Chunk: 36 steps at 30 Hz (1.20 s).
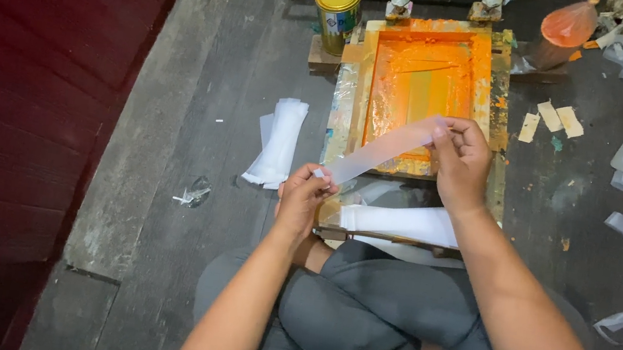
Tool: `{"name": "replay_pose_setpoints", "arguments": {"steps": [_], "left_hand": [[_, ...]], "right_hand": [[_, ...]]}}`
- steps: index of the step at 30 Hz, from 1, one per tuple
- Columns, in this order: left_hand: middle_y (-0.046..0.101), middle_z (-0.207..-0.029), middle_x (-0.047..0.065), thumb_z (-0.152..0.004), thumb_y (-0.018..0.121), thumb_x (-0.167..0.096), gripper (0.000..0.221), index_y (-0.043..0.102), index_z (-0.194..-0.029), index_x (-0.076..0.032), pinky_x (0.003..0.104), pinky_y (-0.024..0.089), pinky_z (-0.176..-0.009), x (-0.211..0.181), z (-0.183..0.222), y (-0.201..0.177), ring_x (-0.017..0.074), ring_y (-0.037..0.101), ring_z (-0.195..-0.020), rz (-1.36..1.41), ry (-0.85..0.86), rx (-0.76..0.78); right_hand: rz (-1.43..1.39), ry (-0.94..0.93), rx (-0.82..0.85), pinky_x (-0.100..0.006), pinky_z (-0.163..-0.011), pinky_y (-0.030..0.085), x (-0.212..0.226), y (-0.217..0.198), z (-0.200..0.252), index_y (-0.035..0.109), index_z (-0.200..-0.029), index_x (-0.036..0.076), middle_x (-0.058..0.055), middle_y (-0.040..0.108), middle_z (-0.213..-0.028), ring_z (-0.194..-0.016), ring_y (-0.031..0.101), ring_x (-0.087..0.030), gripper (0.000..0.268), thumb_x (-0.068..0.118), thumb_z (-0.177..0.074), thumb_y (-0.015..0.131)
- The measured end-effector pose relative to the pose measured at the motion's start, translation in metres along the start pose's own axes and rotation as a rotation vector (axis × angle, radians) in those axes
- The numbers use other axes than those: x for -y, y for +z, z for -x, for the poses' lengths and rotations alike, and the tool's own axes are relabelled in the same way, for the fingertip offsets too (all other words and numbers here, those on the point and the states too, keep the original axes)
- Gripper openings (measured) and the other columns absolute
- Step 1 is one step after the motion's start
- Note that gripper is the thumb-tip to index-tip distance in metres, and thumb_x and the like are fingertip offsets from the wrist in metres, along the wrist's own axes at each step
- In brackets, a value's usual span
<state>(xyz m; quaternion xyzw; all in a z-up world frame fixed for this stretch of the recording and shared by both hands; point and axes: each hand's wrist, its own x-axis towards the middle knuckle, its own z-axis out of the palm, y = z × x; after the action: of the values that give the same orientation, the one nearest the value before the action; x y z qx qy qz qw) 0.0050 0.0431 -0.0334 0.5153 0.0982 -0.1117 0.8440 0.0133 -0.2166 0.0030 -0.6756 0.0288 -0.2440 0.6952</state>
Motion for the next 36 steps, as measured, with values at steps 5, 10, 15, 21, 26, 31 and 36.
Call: {"name": "replay_pose_setpoints", "arguments": {"steps": [5,10,15,21,26,31,36], "left_hand": [[0.063,-0.073,0.006,-0.085,0.068,-0.006,0.012,0.068,-0.097,-0.005,0.025,0.057,-0.079,-0.007,0.006,0.006,0.0138,0.07,-0.071,-0.05,0.025,-0.025],[0.065,-0.073,0.005,-0.085,0.068,-0.008,0.013,0.069,-0.098,-0.005,0.024,0.058,-0.077,-0.006,0.002,0.003,0.0127,0.071,-0.07,-0.057,0.033,-0.026],[0.064,-0.069,0.005,-0.087,0.064,-0.009,0.012,0.069,-0.098,-0.005,0.02,0.053,-0.066,-0.004,-0.005,-0.001,0.0106,0.068,-0.063,-0.067,0.009,-0.091],[0.062,-0.07,0.005,-0.088,0.06,-0.007,0.016,0.068,-0.101,-0.004,0.019,0.052,-0.066,-0.024,0.0,-0.001,0.0091,0.066,-0.063,-0.058,0.024,-0.137],[0.062,-0.07,0.007,-0.087,0.061,-0.005,0.016,0.067,-0.102,-0.003,0.022,0.051,-0.066,-0.031,-0.002,-0.01,0.0116,0.065,-0.061,-0.031,0.06,-0.163],[0.06,-0.069,0.007,-0.086,0.06,-0.003,0.018,0.065,-0.104,-0.005,0.02,0.049,-0.064,-0.049,0.001,-0.019,0.011,0.065,-0.058,0.007,0.078,-0.154],[0.062,-0.072,0.009,-0.087,0.06,-0.002,0.022,0.066,-0.108,-0.002,0.024,0.053,-0.066,-0.056,-0.002,-0.027,0.0134,0.065,-0.059,-0.018,0.097,-0.155]], "right_hand": [[0.047,-0.039,-0.006,-0.029,-0.08,0.06,0.005,0.002,0.004,0.063,-0.118,-0.001,-0.012,0.067,-0.083,-0.081,0.067,-0.013,0.013,0.006,-0.108,0.063],[0.114,-0.065,0.007,-0.027,-0.079,0.058,-0.001,0.002,0.007,0.064,-0.117,0.001,-0.008,0.064,-0.083,-0.082,0.065,-0.011,0.011,0.004,-0.107,0.065],[0.126,-0.03,0.01,-0.025,-0.083,0.057,-0.002,0.009,0.009,0.06,-0.127,0.002,-0.008,0.066,-0.087,-0.083,0.067,-0.011,0.024,0.005,-0.104,0.066],[0.162,-0.023,0.045,-0.029,-0.084,0.057,-0.004,0.018,0.005,0.059,-0.129,0.002,-0.011,0.068,-0.089,-0.086,0.07,-0.015,0.025,0.004,-0.104,0.064],[0.154,-0.04,0.073,-0.028,-0.082,0.055,0.007,0.043,0.0,0.061,-0.125,0.001,-0.011,0.068,-0.087,-0.084,0.068,-0.015,0.021,0.002,-0.105,0.062],[0.142,-0.038,0.047,-0.023,-0.079,0.053,0.013,0.071,-0.002,0.062,-0.12,0.005,-0.007,0.067,-0.087,-0.084,0.068,-0.012,0.016,0.005,-0.104,0.062],[0.218,-0.095,0.043,-0.031,-0.081,0.055,0.0,0.09,-0.01,0.065,-0.117,0.007,-0.013,0.067,-0.093,-0.087,0.067,-0.02,0.011,0.007,-0.106,0.065]]}}
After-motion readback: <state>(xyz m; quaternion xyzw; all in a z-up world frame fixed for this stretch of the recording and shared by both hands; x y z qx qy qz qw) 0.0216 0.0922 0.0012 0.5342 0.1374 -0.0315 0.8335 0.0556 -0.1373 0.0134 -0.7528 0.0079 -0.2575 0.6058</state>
